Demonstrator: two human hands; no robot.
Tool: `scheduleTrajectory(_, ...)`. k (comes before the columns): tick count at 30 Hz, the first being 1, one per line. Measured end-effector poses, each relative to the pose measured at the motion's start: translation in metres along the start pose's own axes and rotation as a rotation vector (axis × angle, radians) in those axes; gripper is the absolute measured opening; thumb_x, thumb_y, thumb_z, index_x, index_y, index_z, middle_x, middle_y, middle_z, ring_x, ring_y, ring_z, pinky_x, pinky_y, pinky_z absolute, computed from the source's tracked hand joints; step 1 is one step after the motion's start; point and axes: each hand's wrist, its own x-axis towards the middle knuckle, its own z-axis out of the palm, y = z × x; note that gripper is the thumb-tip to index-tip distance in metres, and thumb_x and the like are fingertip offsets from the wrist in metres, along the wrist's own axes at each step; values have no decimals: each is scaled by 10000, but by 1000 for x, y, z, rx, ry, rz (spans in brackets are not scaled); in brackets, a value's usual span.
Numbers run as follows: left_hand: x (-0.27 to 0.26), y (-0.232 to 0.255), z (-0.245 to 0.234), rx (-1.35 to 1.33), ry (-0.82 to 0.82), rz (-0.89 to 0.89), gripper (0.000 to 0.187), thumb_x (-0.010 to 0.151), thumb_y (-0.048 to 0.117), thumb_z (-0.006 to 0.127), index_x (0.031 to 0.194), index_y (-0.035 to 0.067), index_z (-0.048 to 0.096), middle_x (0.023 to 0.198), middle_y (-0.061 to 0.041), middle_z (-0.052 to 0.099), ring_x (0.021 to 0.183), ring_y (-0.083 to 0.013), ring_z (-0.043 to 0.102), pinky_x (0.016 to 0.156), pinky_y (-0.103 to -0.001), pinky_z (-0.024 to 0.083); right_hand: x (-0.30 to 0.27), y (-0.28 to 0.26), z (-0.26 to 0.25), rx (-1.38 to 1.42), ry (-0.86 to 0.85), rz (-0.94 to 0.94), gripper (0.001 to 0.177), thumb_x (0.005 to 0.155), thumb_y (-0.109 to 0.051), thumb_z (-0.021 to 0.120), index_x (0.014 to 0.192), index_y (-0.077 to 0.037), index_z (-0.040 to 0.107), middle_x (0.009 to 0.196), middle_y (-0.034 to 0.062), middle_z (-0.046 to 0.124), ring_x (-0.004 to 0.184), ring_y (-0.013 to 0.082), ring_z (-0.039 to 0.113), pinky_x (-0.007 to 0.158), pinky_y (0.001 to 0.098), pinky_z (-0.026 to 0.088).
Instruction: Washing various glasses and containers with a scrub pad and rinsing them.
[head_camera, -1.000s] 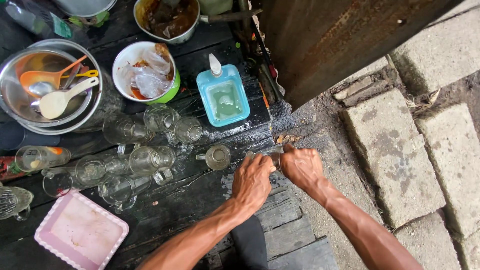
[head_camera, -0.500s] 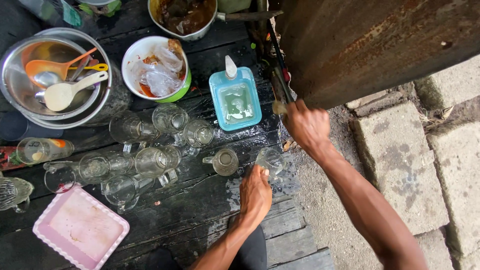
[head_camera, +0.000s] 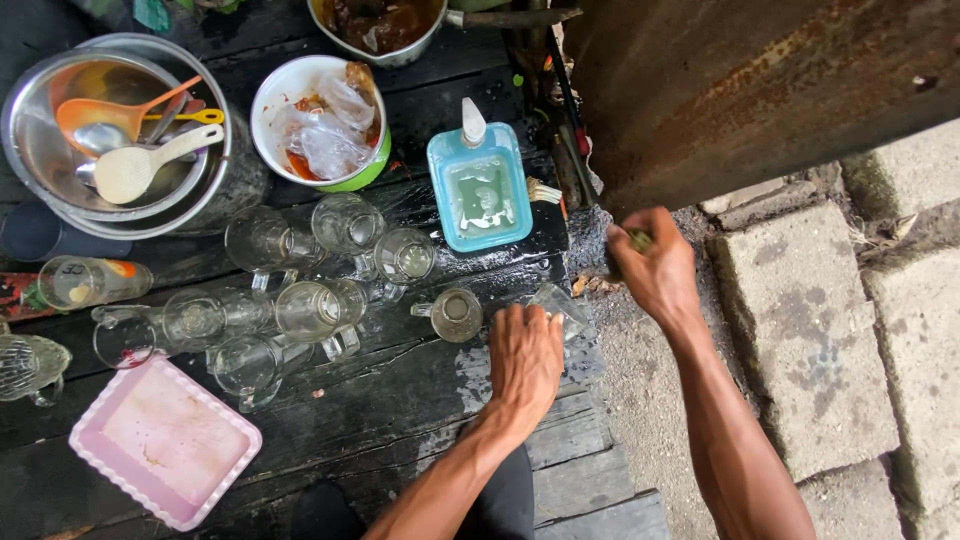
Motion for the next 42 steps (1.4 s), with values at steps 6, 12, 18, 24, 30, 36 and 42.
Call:
scheduleTrajectory(6, 18, 4, 13, 23, -318, -70, 242, 1086, 153, 459, 1101, -56, 579, 558, -80, 558, 387, -141, 441, 298, -332, 377, -38, 50, -24, 69, 4, 32, 335, 962, -359, 653, 1067, -44, 608, 983, 143, 698, 766, 198, 689, 648, 386, 610)
scheduleTrajectory(12, 11, -7, 7, -187, -126, 134, 202, 1047, 156, 548, 905, 25, 608, 569, -36, 552, 407, -132, 387, 314, -331, 315, -53, 102, -1, 545, -443, 165, 495, 936, -405, 552, 1272, -41, 571, 1069, 172, 685, 930, 272, 613, 853, 523, 497)
scheduleTrajectory(18, 21, 11, -42, -99, 215, 488, 101, 956, 138, 628, 975, 40, 615, 902, -167, 627, 804, -258, 572, 655, -403, 503, -74, 93, 13, 774, -982, 180, 732, 959, -426, 594, 1569, -118, 332, 1325, 330, 620, 1205, 397, 635, 1164, 516, 393)
scheduleTrajectory(24, 45, -2, -50, -452, -847, -280, 264, 1022, 290, 540, 1130, 86, 668, 913, -53, 715, 742, -169, 679, 707, -368, 569, -108, 11, 17, -345, -994, -640, 775, 941, -403, 541, 1573, -136, 183, 1365, 233, 658, 1214, 290, 684, 1057, 445, 511)
scheduleTrajectory(30, 29, -8, -18, -372, -464, 118, 164, 1000, 212, 536, 988, 82, 636, 957, -19, 730, 618, -94, 710, 458, -314, 557, -100, 38, 40, -475, -921, -412, 567, 894, 33, 465, 1425, -157, 416, 1064, 166, 624, 851, 263, 615, 733, 389, 580)
scheduleTrajectory(36, 24, -20, -11, 193, 234, 814, 147, 1073, 219, 564, 973, 122, 610, 988, -73, 735, 806, -208, 703, 625, -338, 555, -83, 99, 54, 151, -913, -181, 326, 884, 149, 504, 1160, -20, 547, 903, 176, 637, 785, 244, 648, 714, 382, 614)
scheduleTrajectory(42, 42, -42, 14, -538, -745, -259, 251, 1062, 350, 578, 1041, 124, 684, 1013, -97, 747, 750, -125, 669, 623, -323, 530, -79, 51, 41, -489, -595, -1335, 795, 664, 205, 488, 1376, -145, 527, 1196, 120, 654, 1086, 249, 645, 923, 447, 567)
